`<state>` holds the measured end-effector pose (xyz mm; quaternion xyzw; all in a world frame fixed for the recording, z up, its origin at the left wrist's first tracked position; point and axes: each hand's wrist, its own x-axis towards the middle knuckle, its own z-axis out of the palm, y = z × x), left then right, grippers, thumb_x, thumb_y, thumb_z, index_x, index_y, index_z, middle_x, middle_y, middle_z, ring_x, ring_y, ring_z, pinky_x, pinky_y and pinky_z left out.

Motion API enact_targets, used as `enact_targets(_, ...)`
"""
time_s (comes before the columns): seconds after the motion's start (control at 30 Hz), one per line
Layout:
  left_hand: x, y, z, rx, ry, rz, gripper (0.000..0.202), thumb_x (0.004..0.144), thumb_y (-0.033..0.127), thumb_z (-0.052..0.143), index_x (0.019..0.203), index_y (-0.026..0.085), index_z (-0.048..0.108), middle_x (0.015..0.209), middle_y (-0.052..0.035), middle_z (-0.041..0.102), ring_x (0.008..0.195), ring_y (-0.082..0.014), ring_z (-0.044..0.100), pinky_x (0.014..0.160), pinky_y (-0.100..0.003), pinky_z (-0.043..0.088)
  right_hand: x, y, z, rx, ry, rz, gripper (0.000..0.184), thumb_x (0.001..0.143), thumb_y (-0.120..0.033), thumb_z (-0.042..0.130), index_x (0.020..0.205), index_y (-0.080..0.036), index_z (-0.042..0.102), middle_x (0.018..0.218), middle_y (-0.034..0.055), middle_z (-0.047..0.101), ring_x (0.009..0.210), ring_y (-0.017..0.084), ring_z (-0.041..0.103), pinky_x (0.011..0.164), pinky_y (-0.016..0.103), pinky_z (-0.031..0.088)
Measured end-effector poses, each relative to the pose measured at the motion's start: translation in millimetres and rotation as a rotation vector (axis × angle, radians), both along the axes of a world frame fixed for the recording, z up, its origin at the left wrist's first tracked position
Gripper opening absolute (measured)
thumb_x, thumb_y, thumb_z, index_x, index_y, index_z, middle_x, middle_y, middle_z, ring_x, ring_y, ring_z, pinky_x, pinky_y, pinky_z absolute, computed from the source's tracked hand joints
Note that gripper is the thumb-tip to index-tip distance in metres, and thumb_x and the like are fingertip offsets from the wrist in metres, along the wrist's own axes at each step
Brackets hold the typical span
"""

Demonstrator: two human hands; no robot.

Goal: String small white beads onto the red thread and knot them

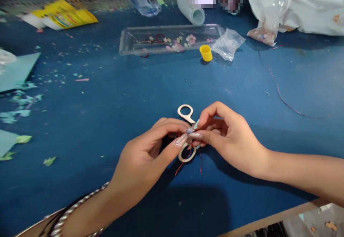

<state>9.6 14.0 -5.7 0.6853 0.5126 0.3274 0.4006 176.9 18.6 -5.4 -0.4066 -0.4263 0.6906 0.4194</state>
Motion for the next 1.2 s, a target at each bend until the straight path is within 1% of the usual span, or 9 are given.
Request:
enact_targets(0.13, -0.6, -0.5, -0.1, -0.014, 0.003, -0.007, 0.010, 0.079, 0.015, 0.051, 0.077, 0.020, 0.060, 0.079, -0.0005, 0.063, 0.075, -0.0150, 0.056, 0.069, -0.029, 0.046, 0.0, 0.0, 0.2, 0.019, -0.008, 0.032, 0.014, 0.079, -0.014, 0.061, 0.080, -0.020, 0.049, 0.080, -0.0005, 0.058, 0.067, 0.010, 0.059, 0.063, 0.023, 0.054)
enact_targets(0.23, -0.6, -0.4, 0.7, -0.025, 0.007, -0.007, 0.011, 0.079, 0.015, 0.050, 0.075, 0.020, 0.059, 0.077, -0.0003, 0.063, 0.074, -0.0156, 0.056, 0.069, -0.030, 0.046, 0.5, 0.0, 0.5, 0.058, -0.061, 0.047, 0.012, 0.081, -0.013, 0.057, 0.082, -0.020, 0.048, 0.080, -0.0003, 0.056, 0.066, 0.010, 0.058, 0.060, 0.023, 0.052)
enact_targets(0.4, -0.4, 0.6, 1.6, -0.043, 0.005, -0.051, 0.010, 0.081, 0.017, 0.051, 0.077, 0.020, 0.060, 0.081, -0.0012, 0.064, 0.080, -0.0169, 0.056, 0.072, -0.030, 0.047, 2.8, -0.9, 0.2, 0.219, -0.213, 0.087, 0.011, 0.083, -0.009, 0.050, 0.085, -0.019, 0.047, 0.084, 0.0007, 0.053, 0.075, 0.011, 0.055, 0.066, 0.024, 0.049)
enact_targets(0.47, -0.8, 1.1, 1.3, -0.045, 0.008, -0.064, 0.010, 0.083, 0.018, 0.052, 0.080, 0.020, 0.061, 0.084, -0.0016, 0.064, 0.082, -0.0171, 0.056, 0.075, -0.031, 0.046, 3.3, -1.1, -0.1, 0.248, -0.237, 0.091, 0.012, 0.083, -0.008, 0.049, 0.086, -0.019, 0.047, 0.086, 0.0009, 0.052, 0.076, 0.011, 0.054, 0.067, 0.025, 0.048)
enact_targets(0.57, -1.7, 1.7, 0.9, -0.033, 0.010, -0.071, 0.010, 0.084, 0.019, 0.053, 0.081, 0.021, 0.063, 0.084, -0.0013, 0.063, 0.085, -0.0175, 0.055, 0.079, -0.032, 0.046, 3.2, -1.0, -0.7, 0.245, -0.242, 0.089, 0.012, 0.083, -0.008, 0.048, 0.087, -0.020, 0.046, 0.087, 0.0011, 0.051, 0.077, 0.011, 0.053, 0.067, 0.025, 0.047)
enact_targets(0.67, -2.2, 2.2, 1.6, -0.015, -0.002, -0.068, 0.011, 0.083, 0.020, 0.054, 0.076, 0.021, 0.064, 0.086, -0.0021, 0.059, 0.088, -0.0184, 0.055, 0.083, -0.034, 0.045, 2.5, -1.3, -1.1, 0.244, -0.241, 0.092, 0.011, 0.084, -0.009, 0.048, 0.087, -0.020, 0.045, 0.085, 0.0010, 0.050, 0.077, 0.011, 0.052, 0.067, 0.025, 0.047)
enact_targets(0.83, -2.7, 3.5, 3.1, -0.048, -0.028, -0.087, 0.013, 0.083, 0.020, 0.054, 0.076, 0.021, 0.065, 0.088, -0.0038, 0.056, 0.091, -0.0202, 0.054, 0.086, -0.038, 0.044, 1.9, -2.4, -0.3, 0.239, -0.231, 0.093, 0.012, 0.083, -0.010, 0.049, 0.087, -0.020, 0.045, 0.085, 0.0001, 0.049, 0.076, 0.011, 0.051, 0.066, 0.025, 0.045)
enact_targets(1.1, -3.0, 3.7, 3.9, -0.072, -0.066, -0.124, 0.012, 0.084, 0.018, 0.053, 0.079, 0.020, 0.064, 0.088, -0.0027, 0.054, 0.090, -0.0189, 0.053, 0.087, -0.036, 0.042, 4.5, 2.7, 2.3, 0.091, -0.030, 0.166, 0.011, 0.083, -0.010, 0.051, 0.087, -0.019, 0.045, 0.084, -0.0006, 0.046, 0.072, 0.010, 0.045, 0.066, 0.024, 0.040)
enact_targets(1.2, -3.5, 3.2, 5.0, -0.081, -0.083, -0.136, 0.012, 0.084, 0.018, 0.053, 0.078, 0.019, 0.062, 0.088, -0.0023, 0.054, 0.089, -0.0183, 0.052, 0.086, -0.035, 0.041, 5.4, 3.2, 2.3, 0.083, -0.024, 0.185, 0.010, 0.084, -0.011, 0.051, 0.088, -0.018, 0.045, 0.084, -0.0009, 0.046, 0.071, 0.009, 0.044, 0.066, 0.023, 0.039)
